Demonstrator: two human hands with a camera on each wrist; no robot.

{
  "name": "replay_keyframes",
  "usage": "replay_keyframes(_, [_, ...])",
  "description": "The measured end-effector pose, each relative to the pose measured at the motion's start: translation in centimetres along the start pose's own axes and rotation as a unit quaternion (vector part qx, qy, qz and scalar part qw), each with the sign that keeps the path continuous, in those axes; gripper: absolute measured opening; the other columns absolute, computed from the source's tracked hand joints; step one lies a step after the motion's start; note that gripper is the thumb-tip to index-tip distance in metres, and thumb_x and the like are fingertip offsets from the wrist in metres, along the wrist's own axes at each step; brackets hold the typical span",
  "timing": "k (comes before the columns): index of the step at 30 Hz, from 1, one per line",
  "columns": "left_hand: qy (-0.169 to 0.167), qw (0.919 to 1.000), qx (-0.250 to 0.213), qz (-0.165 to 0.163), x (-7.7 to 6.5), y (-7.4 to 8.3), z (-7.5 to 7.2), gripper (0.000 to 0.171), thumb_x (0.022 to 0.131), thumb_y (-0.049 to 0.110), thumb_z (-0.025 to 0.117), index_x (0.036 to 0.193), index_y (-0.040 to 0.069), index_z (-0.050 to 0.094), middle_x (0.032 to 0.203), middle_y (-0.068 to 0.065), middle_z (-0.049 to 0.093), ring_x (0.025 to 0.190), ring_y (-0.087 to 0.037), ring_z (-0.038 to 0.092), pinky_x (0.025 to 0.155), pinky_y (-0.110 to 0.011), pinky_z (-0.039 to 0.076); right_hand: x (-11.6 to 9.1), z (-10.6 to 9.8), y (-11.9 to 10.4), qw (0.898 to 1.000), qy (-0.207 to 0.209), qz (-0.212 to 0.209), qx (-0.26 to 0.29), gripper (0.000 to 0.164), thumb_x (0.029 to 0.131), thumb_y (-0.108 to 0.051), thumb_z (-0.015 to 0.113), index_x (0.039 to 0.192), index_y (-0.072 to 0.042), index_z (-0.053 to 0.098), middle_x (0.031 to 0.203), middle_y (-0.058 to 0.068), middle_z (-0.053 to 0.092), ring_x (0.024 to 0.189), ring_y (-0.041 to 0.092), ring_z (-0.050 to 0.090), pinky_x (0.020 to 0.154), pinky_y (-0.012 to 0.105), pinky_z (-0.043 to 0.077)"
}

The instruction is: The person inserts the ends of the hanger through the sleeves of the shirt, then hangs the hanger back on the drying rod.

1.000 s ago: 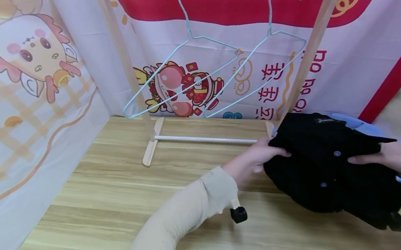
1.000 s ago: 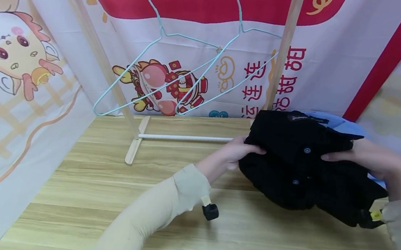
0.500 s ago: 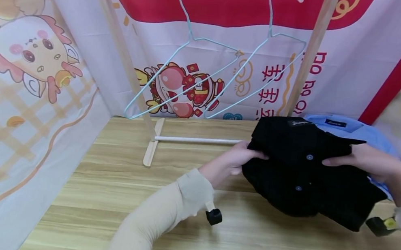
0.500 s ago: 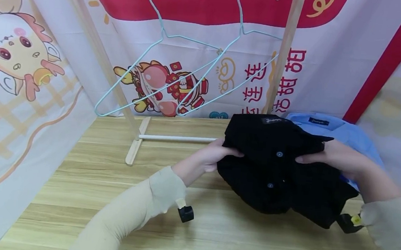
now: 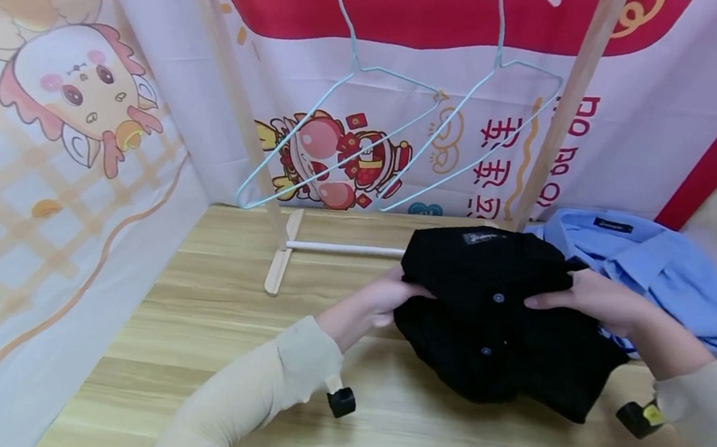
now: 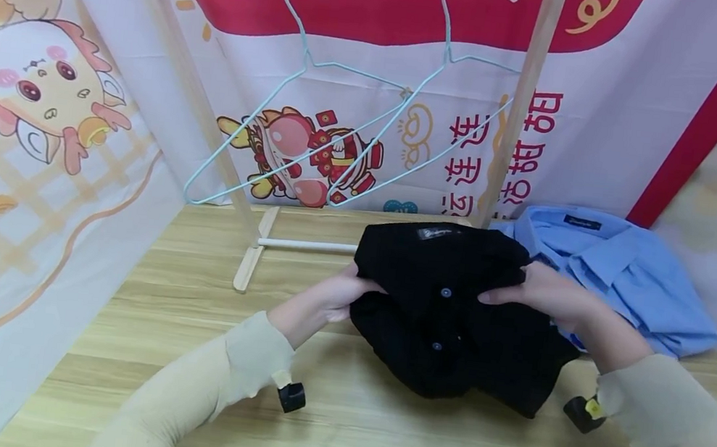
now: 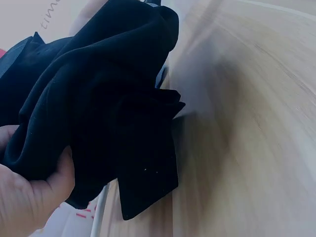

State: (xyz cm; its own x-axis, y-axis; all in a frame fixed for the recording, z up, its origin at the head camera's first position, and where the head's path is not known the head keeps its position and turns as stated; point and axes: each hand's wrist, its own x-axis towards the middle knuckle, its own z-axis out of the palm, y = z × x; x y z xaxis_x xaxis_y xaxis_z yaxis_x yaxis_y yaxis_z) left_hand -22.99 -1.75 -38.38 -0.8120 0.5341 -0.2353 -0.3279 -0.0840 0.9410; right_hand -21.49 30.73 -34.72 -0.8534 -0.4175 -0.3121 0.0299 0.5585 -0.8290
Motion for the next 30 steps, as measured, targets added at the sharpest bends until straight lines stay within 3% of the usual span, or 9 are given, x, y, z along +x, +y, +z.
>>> replay_keyframes(4, [0.020, 0.9997, 0.013, 0.000, -1.2, -0.2, -1.5, 0.014, 0.096, -0.007, 0.057, 0.103, 0.005, 0.059, 0.101, -0.002, 0.060, 0.084, -0.014, 0.060, 0.073, -0.025, 0.053, 0.8, 1.3, -0.7, 0.999, -0.008, -0.018, 0.025, 0.079, 0.097, -0.025, 0.070, 0.158, 0.003, 0.027, 0.155, 0.025, 0.039, 0.136, 0.037, 0.039, 0.111, 0.056, 0.035])
replay_keyframes(6, [0.025, 0.9995, 0.015, 0.008, -1.9, -0.4, -2.3, 0.015, 0.096, -0.008, 0.055, 0.100, 0.006, 0.058, 0.099, -0.002, 0.060, 0.083, -0.013, 0.060, 0.072, -0.024, 0.052, 1.2, 1.9, -1.1, 0.999, -0.013, -0.024, 0.044, 0.078, 0.096, -0.023, 0.071, 0.157, 0.002, 0.030, 0.155, 0.023, 0.041, 0.136, 0.035, 0.040, 0.111, 0.053, 0.036])
replay_keyframes(10, [0.033, 0.9991, 0.007, 0.027, -3.5, -0.8, -4.0, 0.020, 0.094, -0.013, 0.051, 0.094, 0.007, 0.056, 0.091, -0.001, 0.059, 0.080, -0.012, 0.060, 0.070, -0.024, 0.053, 1.9, 3.1, -1.9, 0.995, -0.034, -0.030, 0.087, 0.064, 0.094, -0.018, 0.074, 0.146, 0.006, 0.046, 0.141, 0.019, 0.057, 0.123, 0.029, 0.057, 0.100, 0.041, 0.049])
replay_keyframes(14, [0.044, 0.9985, 0.020, 0.028, -4.8, -1.1, -5.5, 0.021, 0.092, -0.014, 0.051, 0.099, 0.006, 0.055, 0.091, -0.001, 0.059, 0.079, -0.012, 0.060, 0.070, -0.024, 0.053, 2.4, 4.4, -2.5, 0.994, -0.047, -0.039, 0.094, 0.064, 0.093, -0.017, 0.076, 0.146, 0.006, 0.047, 0.132, 0.016, 0.065, 0.114, 0.024, 0.064, 0.096, 0.036, 0.051])
replay_keyframes(21, [0.055, 0.9960, 0.062, 0.034, -6.6, -1.2, -8.3, 0.018, 0.089, -0.011, 0.058, 0.105, -0.003, 0.061, 0.100, -0.002, 0.065, 0.088, -0.014, 0.063, 0.079, -0.026, 0.055, 3.7, 6.4, -2.5, 0.995, -0.026, -0.043, 0.088, 0.047, 0.091, -0.018, 0.079, 0.126, 0.006, 0.059, 0.118, 0.013, 0.069, 0.106, 0.025, 0.064, 0.095, 0.035, 0.050])
replay_keyframes(30, [0.067, 0.9951, 0.073, 0.003, -8.5, -0.8, -12.2, 0.016, 0.091, -0.001, 0.064, 0.106, 0.005, 0.065, 0.101, -0.002, 0.070, 0.090, -0.016, 0.068, 0.079, -0.030, 0.057, 4.4, 7.6, -2.5, 0.996, 0.006, -0.047, 0.080, 0.040, 0.090, -0.020, 0.080, 0.121, 0.002, 0.067, 0.114, 0.010, 0.071, 0.102, 0.021, 0.065, 0.090, 0.031, 0.052])
